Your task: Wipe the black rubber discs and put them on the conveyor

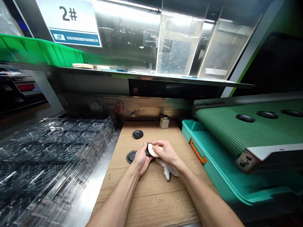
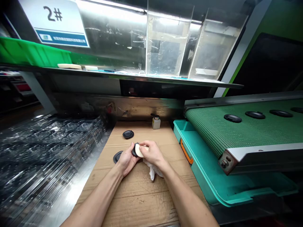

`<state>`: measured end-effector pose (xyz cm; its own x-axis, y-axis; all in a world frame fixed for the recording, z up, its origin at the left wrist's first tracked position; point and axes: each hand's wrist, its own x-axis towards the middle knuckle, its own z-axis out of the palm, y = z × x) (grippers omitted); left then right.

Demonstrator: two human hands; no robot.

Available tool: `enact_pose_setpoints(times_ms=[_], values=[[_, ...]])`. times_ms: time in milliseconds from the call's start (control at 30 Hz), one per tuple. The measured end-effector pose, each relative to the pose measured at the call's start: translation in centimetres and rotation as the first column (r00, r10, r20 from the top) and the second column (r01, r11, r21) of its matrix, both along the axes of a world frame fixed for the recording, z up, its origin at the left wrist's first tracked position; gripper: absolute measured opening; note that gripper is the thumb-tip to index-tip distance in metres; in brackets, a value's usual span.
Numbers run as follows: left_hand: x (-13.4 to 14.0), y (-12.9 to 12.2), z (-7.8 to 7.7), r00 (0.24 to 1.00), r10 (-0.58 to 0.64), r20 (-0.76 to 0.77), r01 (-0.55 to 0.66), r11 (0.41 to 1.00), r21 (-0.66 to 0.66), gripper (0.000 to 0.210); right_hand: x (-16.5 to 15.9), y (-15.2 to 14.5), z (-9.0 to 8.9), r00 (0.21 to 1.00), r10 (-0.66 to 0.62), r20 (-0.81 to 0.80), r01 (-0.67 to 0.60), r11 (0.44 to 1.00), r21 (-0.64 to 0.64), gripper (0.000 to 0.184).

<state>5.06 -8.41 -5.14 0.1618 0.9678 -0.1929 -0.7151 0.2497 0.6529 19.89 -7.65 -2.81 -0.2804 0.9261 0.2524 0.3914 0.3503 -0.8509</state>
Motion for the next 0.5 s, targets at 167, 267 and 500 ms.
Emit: enact_pose_setpoints(times_ms=[167, 267, 500], values=[[0.10, 0.10, 0.07, 1.000, -0.013, -0.011, 0.013, 1.000, 0.001, 0.027, -0.10, 0.05, 0.01, 0.996, 0.036, 0.077, -0.032, 0.998, -0.045, 0.028], [0.10, 0.07, 0.14, 1.000, -0.005, -0.023, 0.005, 1.000, 0.003, 0.026, 0.03, 0.10, 0.19, 0.998, -0.011, 0.058, 0.010, 0.999, 0.031, 0.029], [0.20, -0.02, 0.07, 0.999, -0.005, -0.040, 0.004, 1.000, -0.009, 0.027, 0.13, -0.09, 0.23, 0.996, 0.011, 0.091, -0.013, 1.000, 0.021, 0.027]])
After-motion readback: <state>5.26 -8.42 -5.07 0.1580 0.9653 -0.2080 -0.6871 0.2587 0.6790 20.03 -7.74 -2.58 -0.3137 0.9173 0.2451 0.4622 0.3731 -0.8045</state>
